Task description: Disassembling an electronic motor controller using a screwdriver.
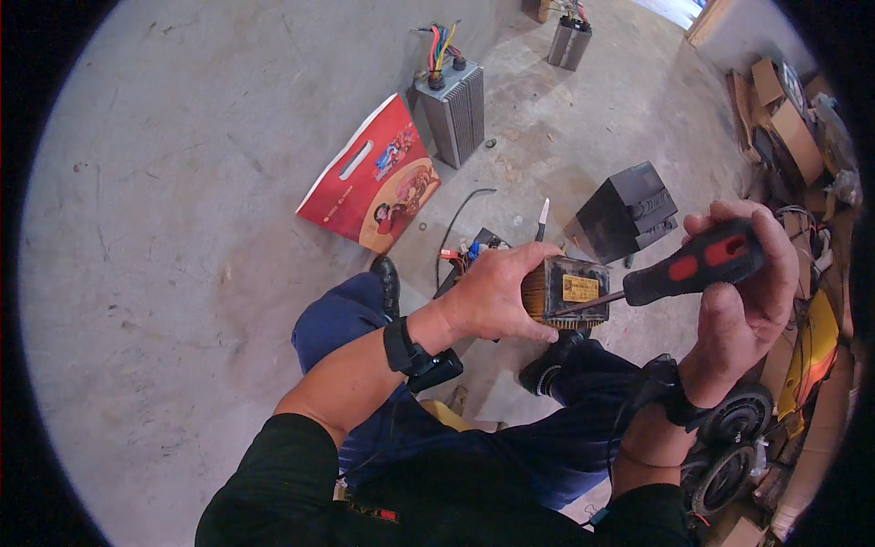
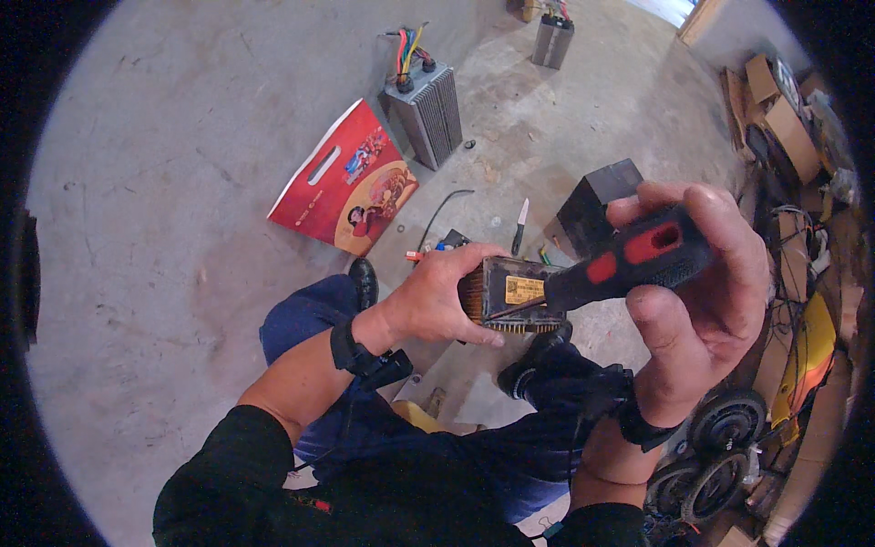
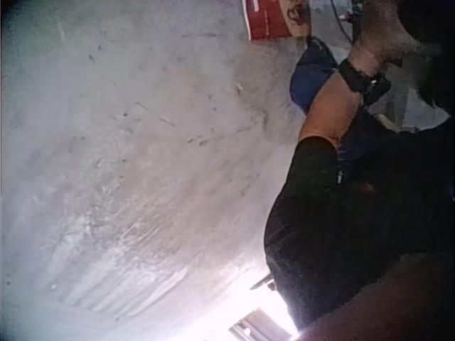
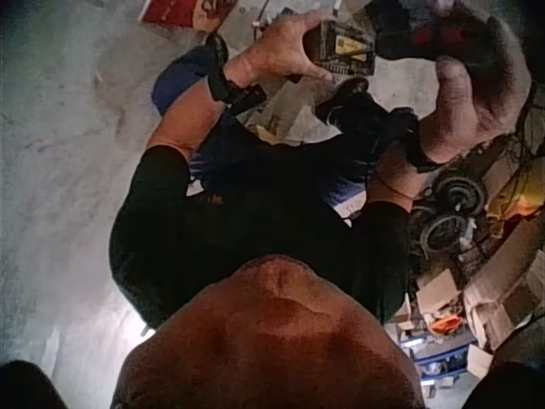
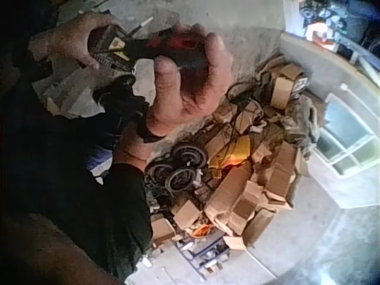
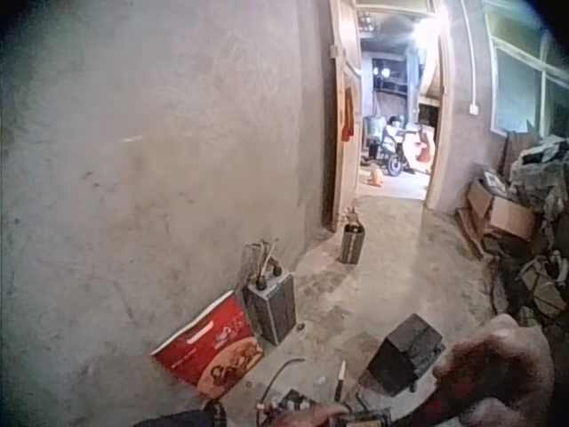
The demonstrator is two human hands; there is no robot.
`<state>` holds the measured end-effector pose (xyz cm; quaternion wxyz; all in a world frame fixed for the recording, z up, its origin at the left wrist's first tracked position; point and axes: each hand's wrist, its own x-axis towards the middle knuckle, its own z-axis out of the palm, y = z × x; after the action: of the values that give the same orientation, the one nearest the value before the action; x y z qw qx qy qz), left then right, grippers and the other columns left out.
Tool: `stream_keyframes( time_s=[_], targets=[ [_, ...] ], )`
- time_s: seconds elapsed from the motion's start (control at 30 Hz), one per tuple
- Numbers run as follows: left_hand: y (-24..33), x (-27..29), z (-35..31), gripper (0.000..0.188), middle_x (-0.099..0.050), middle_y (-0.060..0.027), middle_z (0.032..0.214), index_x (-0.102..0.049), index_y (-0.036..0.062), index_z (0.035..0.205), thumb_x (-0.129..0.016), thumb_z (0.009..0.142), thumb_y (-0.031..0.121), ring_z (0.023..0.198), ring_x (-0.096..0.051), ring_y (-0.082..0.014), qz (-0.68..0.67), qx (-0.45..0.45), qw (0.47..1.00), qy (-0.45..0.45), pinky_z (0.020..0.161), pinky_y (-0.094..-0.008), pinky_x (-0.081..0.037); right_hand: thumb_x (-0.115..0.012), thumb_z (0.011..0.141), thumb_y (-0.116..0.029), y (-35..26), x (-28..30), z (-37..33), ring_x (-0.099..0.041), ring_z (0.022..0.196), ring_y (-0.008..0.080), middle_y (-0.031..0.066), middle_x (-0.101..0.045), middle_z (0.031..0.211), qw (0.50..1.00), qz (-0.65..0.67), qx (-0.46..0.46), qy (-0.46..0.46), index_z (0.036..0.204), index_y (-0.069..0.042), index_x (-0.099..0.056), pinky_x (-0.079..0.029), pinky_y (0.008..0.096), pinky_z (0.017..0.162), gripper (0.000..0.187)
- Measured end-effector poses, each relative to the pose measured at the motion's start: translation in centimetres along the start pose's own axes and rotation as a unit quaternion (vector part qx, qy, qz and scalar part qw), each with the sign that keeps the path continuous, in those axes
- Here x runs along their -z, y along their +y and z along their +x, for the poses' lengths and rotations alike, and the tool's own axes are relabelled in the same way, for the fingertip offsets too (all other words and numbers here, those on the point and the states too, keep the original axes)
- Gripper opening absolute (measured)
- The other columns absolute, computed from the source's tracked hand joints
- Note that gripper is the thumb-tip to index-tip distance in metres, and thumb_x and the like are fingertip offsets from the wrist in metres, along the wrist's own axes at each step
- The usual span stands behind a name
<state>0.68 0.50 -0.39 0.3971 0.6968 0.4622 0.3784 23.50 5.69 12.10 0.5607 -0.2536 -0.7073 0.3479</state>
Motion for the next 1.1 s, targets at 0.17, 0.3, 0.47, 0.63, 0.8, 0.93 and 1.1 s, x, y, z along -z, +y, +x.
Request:
stream_keyframes(
  time_s=[0.17,0.3,0.47,0.63,0.8,0.93,1.1],
  targets=[
    [0.0,0.3,-0.2,0.087,-0.067,-0.0124,0.109,-0.056,0.0045,0.127,-0.095,0.053,0.025,0.1,-0.066,-0.0255,-0.025,0.027,0.999,-0.012,0.092,-0.0341,-0.049,-0.082,0.078,-0.029,-0.4,-1.5,0.1,-0.067,0.102,0.0301,0.0212,-0.063,0.117,0.996,0.04,-0.06,0.058,0.134,0.001,-0.05,-0.055,0.0374,0.086,0.07],
    [0.1,0.2,-0.1,0.087,-0.067,-0.0126,0.108,-0.056,0.0045,0.127,-0.095,0.052,0.025,0.1,-0.066,-0.0257,-0.027,0.028,0.999,-0.008,0.092,-0.0342,-0.049,-0.082,0.079,-0.026,0.4,-0.6,0.0,-0.067,0.102,0.0301,0.0221,-0.063,0.117,1.0,-0.017,0.023,0.006,0.136,0.001,-0.048,-0.055,0.0388,0.088,0.072],
    [-0.1,0.2,-0.1,0.088,-0.067,-0.011,0.109,-0.056,0.0047,0.128,-0.096,0.052,0.023,0.101,-0.066,-0.0233,-0.039,0.032,0.999,-0.005,0.092,-0.0336,-0.049,-0.083,0.078,-0.026,-0.7,-1.2,-0.4,-0.066,0.102,0.0306,0.0227,-0.063,0.117,0.999,0.037,-0.025,0.019,0.136,0.001,-0.047,-0.055,0.0389,0.086,0.073],
    [0.0,0.3,-0.2,0.088,-0.067,-0.0103,0.11,-0.055,0.0051,0.129,-0.096,0.053,0.022,0.101,-0.066,-0.0223,-0.049,0.033,0.998,-0.004,0.093,-0.0332,-0.049,-0.083,0.076,-0.03,-0.3,-2.3,0.0,-0.068,0.098,0.0314,0.0238,-0.062,0.117,0.998,0.048,-0.014,0.04,0.138,0.0,-0.046,-0.055,0.0397,0.086,0.079],
    [0.0,0.2,-0.1,0.088,-0.067,-0.01,0.11,-0.056,0.0054,0.129,-0.096,0.052,0.023,0.101,-0.065,-0.0223,-0.034,0.028,0.999,-0.006,0.093,-0.0332,-0.049,-0.084,0.076,-0.035,-0.4,-1.5,-0.4,-0.067,0.098,0.0302,0.0232,-0.062,0.117,0.998,-0.024,-0.025,0.048,0.138,0.001,-0.045,-0.055,0.0389,0.085,0.082],
    [0.0,0.3,-0.1,0.087,-0.067,-0.0103,0.11,-0.056,0.0057,0.128,-0.096,0.053,0.023,0.101,-0.065,-0.0235,-0.031,0.024,0.999,-0.002,0.093,-0.0334,-0.049,-0.085,0.074,-0.036,-1.3,-2.7,-0.2,-0.066,0.098,0.0276,0.0198,-0.062,0.113,0.992,0.032,-0.079,0.095,0.136,0.0,-0.047,-0.055,0.0371,0.083,0.082],
    [0.2,0.3,0.0,0.087,-0.067,-0.0107,0.11,-0.056,0.0057,0.128,-0.095,0.053,0.023,0.1,-0.065,-0.0245,-0.034,0.03,0.999,-0.012,0.092,-0.0337,-0.049,-0.084,0.075,-0.031,0.3,-1.2,-0.1,-0.067,0.097,0.0294,0.0211,-0.062,0.114,0.999,-0.019,0.01,0.044,0.137,0.0,-0.045,-0.055,0.0381,0.084,0.079]
  ],
)
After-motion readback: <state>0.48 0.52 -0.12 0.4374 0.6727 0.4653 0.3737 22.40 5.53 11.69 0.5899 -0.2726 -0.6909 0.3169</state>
